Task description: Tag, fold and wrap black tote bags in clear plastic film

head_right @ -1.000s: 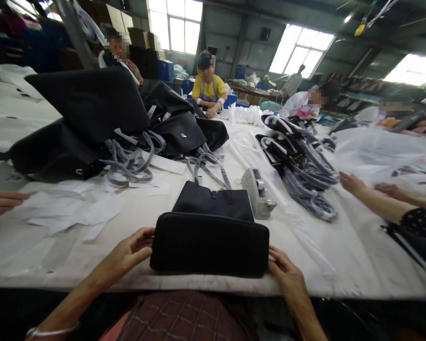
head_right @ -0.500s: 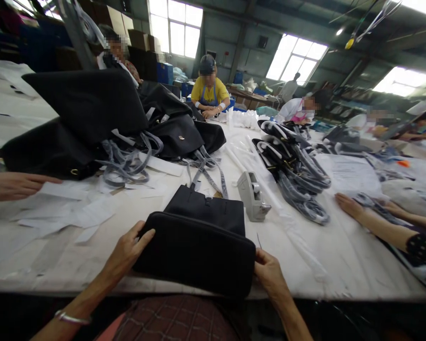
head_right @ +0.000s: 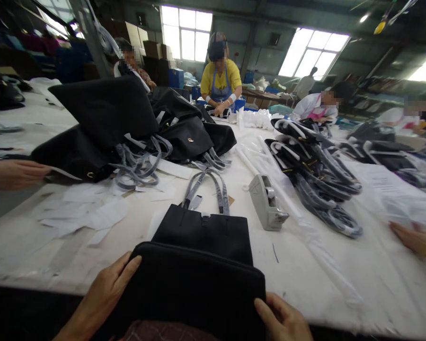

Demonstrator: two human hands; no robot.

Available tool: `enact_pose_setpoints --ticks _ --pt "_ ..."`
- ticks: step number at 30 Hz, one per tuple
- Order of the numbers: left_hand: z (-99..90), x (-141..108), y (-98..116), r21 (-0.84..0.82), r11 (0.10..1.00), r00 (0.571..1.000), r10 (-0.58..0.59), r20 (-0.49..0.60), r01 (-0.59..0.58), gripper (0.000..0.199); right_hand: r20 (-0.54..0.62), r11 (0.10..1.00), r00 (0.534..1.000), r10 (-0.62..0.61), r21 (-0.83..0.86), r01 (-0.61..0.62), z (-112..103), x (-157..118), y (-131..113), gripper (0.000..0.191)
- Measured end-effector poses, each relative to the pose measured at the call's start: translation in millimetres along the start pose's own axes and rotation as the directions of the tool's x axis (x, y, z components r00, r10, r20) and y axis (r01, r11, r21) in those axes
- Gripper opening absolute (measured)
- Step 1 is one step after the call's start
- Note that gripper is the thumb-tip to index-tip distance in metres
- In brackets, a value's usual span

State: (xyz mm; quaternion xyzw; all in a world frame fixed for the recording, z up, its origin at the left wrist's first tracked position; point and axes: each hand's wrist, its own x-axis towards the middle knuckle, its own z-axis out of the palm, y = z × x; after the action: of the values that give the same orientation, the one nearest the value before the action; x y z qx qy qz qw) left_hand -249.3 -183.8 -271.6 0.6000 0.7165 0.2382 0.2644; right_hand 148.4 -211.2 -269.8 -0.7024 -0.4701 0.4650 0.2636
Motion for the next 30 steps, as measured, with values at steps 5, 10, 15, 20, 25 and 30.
enact_pose_setpoints --ticks 5,10,15,20,25,30 --pt "-12.6 23 8 0.516 0.853 0.997 0.08 0.022 -0.08 0.036 0.137 0.971 0.989 0.052 0.223 -0.082 11 33 1 0.049" --pt "12.0 49 38 0.527 0.581 0.72 0.688 0.089 -0.62 0.042 0.094 0.969 0.994 0.054 0.233 -0.075 13 48 11 0.049" --pt "53.1 67 60 0.356 0.516 0.625 0.681 0.381 -0.779 0.058 -0.071 0.957 0.996 -0.057 -0.289 0.034 -12 51 1 0.04" --pt "62.8 80 65 0.294 0.572 0.639 0.627 0.445 -0.766 0.06 -0.223 0.804 0.813 -0.538 -0.423 0.417 14 58 -102 0.039" --pt "60.2 78 67 0.266 0.641 0.674 0.554 0.489 -0.72 0.06 -0.157 0.583 0.564 -0.811 -0.292 0.758 92 113 -212 0.032" --pt "46.8 60 65 0.166 0.744 0.726 0.535 0.431 -0.647 0.054 -0.008 0.554 0.566 -0.825 -0.216 0.804 142 181 -203 0.027"
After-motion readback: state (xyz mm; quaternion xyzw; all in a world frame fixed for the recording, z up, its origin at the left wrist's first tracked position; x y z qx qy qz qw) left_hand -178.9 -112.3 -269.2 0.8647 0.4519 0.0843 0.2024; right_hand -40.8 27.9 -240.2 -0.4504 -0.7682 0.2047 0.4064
